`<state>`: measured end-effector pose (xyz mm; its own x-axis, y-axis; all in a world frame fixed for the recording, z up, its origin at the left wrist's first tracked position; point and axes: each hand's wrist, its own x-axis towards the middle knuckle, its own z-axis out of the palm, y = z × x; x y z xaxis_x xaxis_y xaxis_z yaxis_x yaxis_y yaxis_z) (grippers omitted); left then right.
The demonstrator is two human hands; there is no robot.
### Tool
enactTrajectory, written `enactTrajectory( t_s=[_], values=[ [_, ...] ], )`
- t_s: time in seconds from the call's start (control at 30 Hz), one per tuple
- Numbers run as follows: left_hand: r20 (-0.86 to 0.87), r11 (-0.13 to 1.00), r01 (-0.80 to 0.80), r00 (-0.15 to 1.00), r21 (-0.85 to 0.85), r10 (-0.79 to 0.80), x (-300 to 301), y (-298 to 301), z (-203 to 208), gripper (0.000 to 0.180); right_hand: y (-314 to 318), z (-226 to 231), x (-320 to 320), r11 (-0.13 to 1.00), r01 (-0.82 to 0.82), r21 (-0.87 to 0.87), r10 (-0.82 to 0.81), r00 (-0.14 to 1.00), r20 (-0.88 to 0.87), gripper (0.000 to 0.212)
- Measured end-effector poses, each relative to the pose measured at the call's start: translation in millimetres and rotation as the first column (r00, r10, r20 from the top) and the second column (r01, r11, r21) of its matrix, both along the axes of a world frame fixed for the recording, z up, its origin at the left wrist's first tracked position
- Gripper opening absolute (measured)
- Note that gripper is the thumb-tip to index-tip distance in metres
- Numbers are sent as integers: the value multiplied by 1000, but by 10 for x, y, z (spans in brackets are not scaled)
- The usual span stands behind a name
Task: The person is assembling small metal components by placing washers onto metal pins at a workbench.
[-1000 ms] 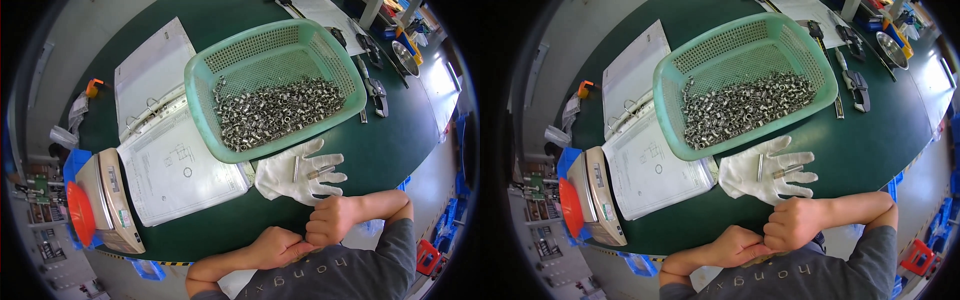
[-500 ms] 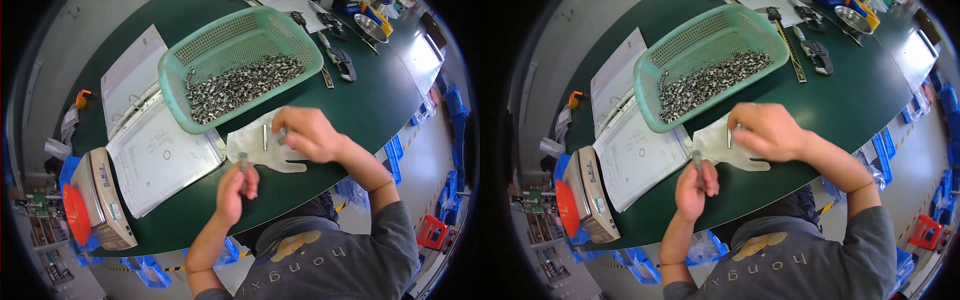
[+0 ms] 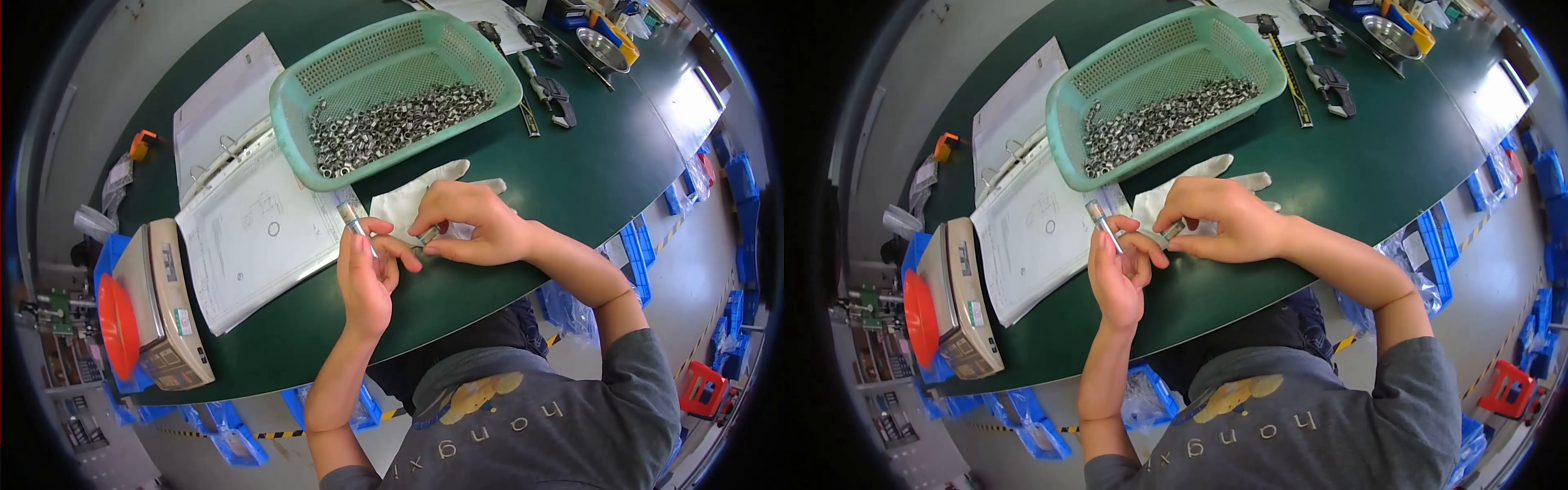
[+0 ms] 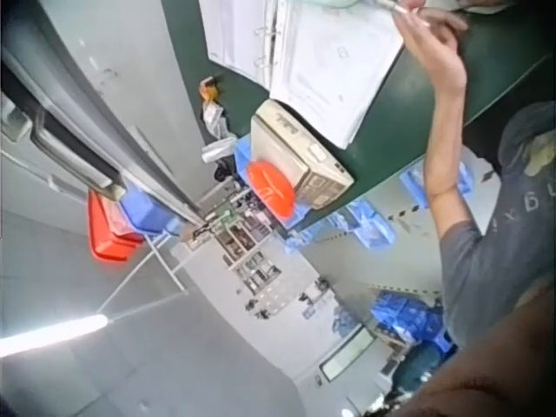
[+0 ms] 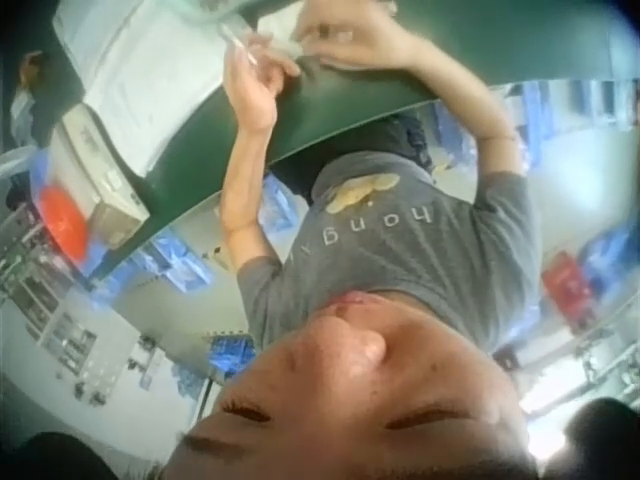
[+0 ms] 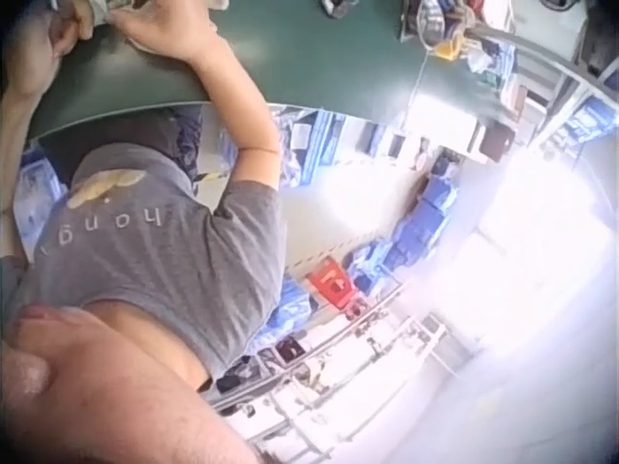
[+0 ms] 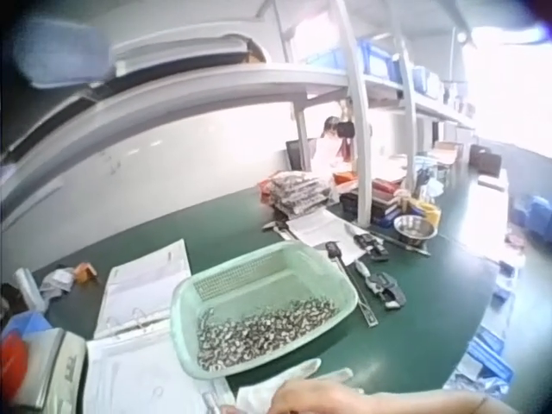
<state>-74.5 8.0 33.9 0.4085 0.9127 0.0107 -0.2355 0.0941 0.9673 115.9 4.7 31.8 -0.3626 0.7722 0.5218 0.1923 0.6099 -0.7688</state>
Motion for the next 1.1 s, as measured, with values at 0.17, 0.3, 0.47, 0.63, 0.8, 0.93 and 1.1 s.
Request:
enactTrajectory(
  t_s=[0.17, 0.3, 0.47, 0.63, 0.8, 0.93, 1.1],
  values=[
    [-59, 997, -80, 995, -19, 79, 21, -79, -43, 30, -63, -17, -140, 999, 2, -46, -5, 998, -63, 24],
    [-72, 997, -76, 994, 12, 77, 46, -91, -83, 30, -74, -50, -100, 1000, 7, -24, -6, 1000, 15, 26],
    [-39, 998, -51, 998, -37, 50, 28, -112, -94, 28, -78, -40, -123, 1000, -9, -17, 10, 1000, 19, 29],
    [-66, 1000, -22, 998, -22, 20, 33, -108, -92, 26, -62, -75, -122, 999, 16, 45, -19, 998, 65, 31],
    [-116, 999, -29, 993, 33, 33, 38, -100, -97, 30, -82, -41, -135, 999, 21, 33, -24, 995, 99, 30],
    [-138, 1000, -21, 990, 7, 22, 33, -102, -109, 27, -53, -36, -123, 987, 11, 159, -28, 995, 101, 26],
    [-176, 999, -24, 984, 35, 30, 15, -95, -149, 26, -46, -29, -130, 973, -27, 229, -10, 988, 157, 23]
  ],
)
